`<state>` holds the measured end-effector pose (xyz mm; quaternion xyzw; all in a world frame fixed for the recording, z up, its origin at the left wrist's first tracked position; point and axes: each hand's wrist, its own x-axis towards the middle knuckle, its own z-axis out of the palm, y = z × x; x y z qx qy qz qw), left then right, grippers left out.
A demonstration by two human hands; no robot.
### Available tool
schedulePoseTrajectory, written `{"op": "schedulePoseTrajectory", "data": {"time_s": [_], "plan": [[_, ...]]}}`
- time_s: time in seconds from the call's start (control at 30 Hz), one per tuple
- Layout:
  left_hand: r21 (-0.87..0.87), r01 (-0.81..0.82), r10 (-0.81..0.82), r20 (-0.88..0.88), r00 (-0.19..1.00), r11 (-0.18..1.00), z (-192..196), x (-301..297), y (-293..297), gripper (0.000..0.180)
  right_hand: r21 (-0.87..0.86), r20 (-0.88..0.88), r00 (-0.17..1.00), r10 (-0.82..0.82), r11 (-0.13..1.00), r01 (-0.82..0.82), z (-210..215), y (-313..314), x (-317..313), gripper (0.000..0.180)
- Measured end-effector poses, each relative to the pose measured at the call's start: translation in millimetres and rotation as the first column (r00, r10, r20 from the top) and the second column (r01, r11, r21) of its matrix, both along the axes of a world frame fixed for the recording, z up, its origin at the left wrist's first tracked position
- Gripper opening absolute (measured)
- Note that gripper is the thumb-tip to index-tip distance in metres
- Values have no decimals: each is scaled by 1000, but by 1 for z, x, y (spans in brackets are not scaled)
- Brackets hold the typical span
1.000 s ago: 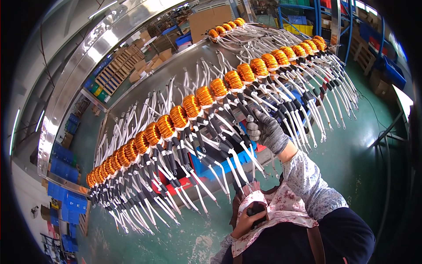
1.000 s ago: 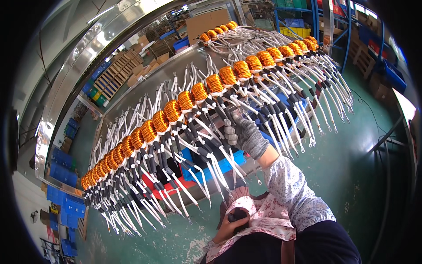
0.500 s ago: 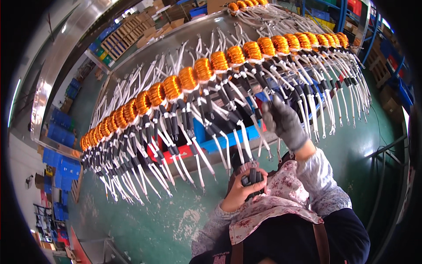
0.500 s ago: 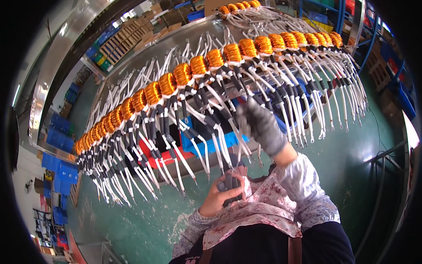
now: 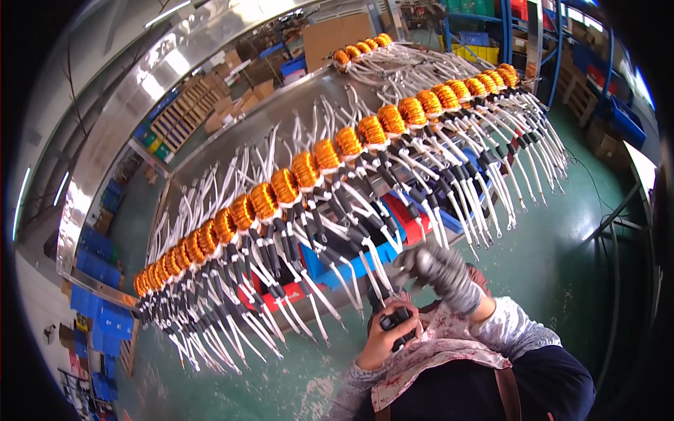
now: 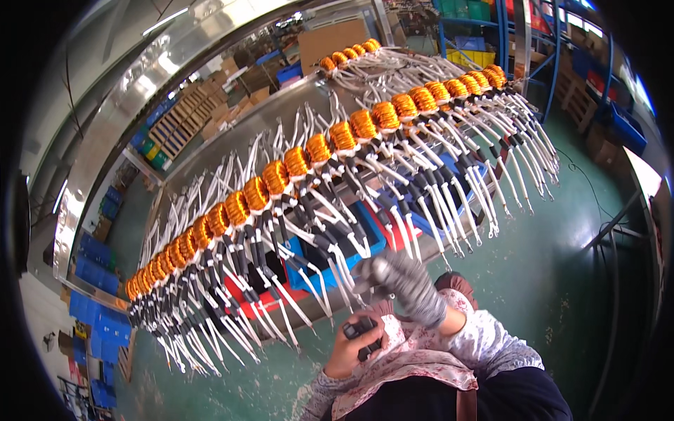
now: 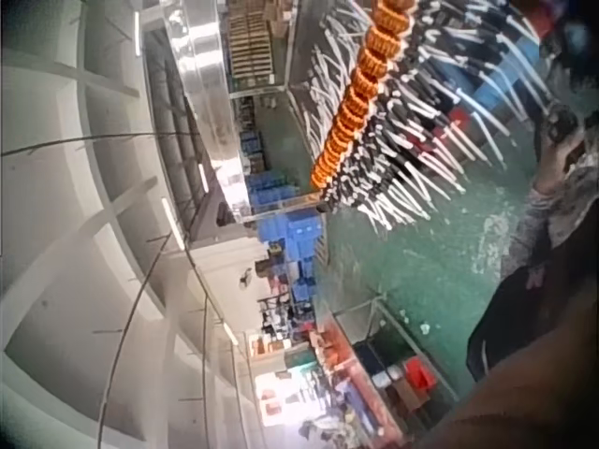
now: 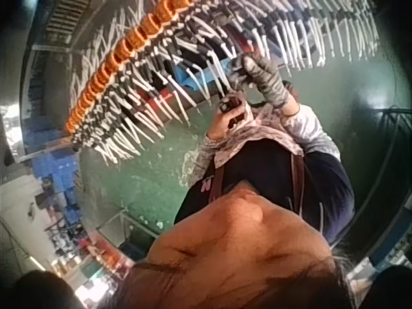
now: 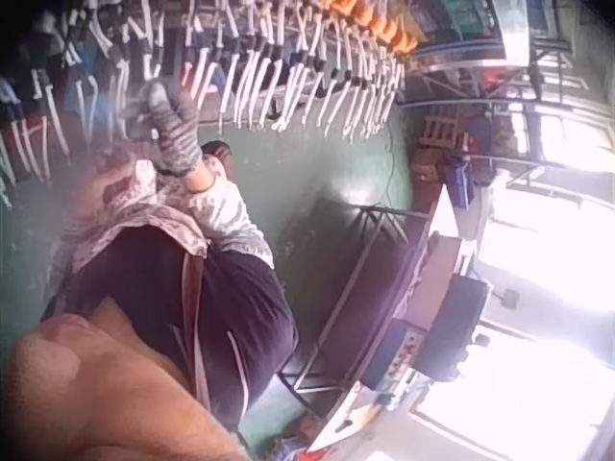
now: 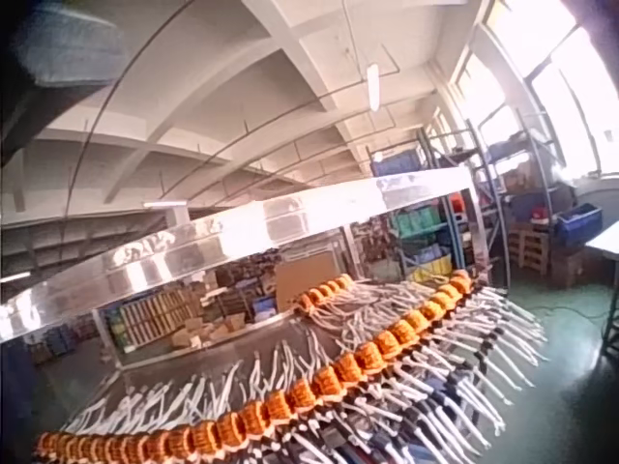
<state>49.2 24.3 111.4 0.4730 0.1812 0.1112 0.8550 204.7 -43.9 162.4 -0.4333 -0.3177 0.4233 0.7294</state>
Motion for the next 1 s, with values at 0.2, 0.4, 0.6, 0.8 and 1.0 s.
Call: {"op": "schedulePoseTrajectory", "data": {"time_s": [0.2,0.4,0.6,0.8,1.0], "plan": [[0,48,-48,-51,998,999,-11,-8,-16,17,-173,12,977,-212,962,211,14,25,77,39],[-41,49,-53,-108,993,998,-25,-18,-19,16,-177,-218,957,-192,972,155,-11,47,105,36],[45,15,-14,-25,1000,999,-42,-21,-19,16,-253,-301,939,-166,963,90,13,54,101,30],[92,30,-24,-62,998,995,-49,-21,-19,19,-251,-160,951,-266,942,221,1,75,109,30],[142,50,-44,-48,998,989,-51,-23,-19,18,-112,-42,963,-266,959,260,-16,63,104,28]]}}
